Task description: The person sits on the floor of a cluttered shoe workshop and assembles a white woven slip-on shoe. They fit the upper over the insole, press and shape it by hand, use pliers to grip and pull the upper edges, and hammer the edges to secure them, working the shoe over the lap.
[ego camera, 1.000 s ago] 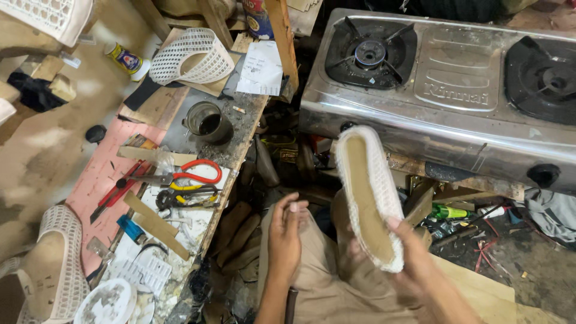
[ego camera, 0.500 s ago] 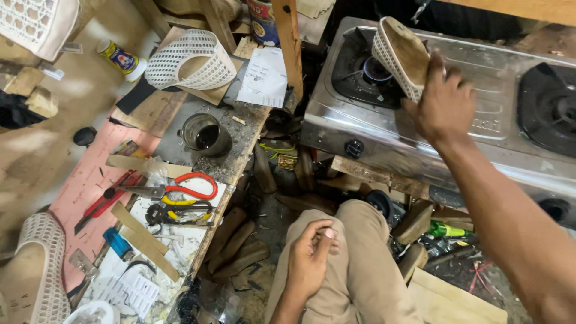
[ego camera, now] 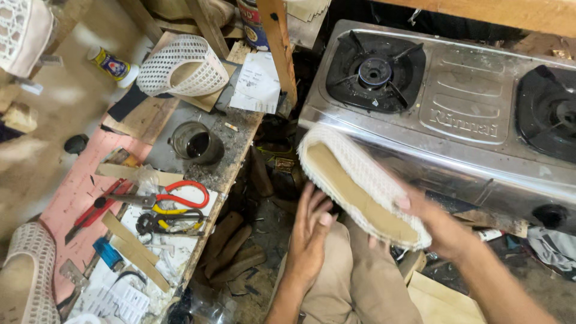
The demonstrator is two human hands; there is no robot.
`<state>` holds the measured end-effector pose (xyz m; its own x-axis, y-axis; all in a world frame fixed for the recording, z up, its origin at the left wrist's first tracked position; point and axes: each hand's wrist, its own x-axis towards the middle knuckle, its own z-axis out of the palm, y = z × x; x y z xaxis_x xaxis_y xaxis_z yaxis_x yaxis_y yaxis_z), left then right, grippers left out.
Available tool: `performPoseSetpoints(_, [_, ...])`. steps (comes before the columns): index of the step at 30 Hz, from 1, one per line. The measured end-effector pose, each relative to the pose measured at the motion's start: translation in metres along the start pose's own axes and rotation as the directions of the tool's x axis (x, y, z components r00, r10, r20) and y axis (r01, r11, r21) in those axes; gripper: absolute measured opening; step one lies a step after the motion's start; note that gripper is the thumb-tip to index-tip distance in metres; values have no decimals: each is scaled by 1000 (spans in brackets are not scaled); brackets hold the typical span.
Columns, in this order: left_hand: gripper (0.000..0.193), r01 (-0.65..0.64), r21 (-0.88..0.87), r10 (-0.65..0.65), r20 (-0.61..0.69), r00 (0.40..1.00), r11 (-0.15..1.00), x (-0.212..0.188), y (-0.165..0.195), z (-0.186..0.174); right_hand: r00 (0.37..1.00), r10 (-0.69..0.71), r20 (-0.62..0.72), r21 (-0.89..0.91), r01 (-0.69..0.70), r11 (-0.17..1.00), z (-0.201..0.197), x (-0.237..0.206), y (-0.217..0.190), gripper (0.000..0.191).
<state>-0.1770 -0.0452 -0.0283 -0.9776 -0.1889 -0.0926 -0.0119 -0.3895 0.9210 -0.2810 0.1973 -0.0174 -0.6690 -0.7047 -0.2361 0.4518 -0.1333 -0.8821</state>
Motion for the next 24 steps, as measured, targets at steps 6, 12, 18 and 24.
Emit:
performPoseSetpoints(6, [85,-47,-22,45,-119,992,999,-21,57,24,968,228,-103,-454,-250,855,58,-35,57,87])
performPoseSetpoints(12, [78,-192,211,179,80,981,958,-62,81,21,955,-235,180,-878,263,399,129,-23,-54,97])
performPoseSetpoints(18, [78,-273,132,250,166,954,953,-84,64,15,988,-48,147,-963,154,221,188,-30,-108,77])
performPoseSetpoints(24, [76,-243,88,228,145,963,966,-90,64,4,989,-105,-101,-986,-85,147,213,-35,-82,72])
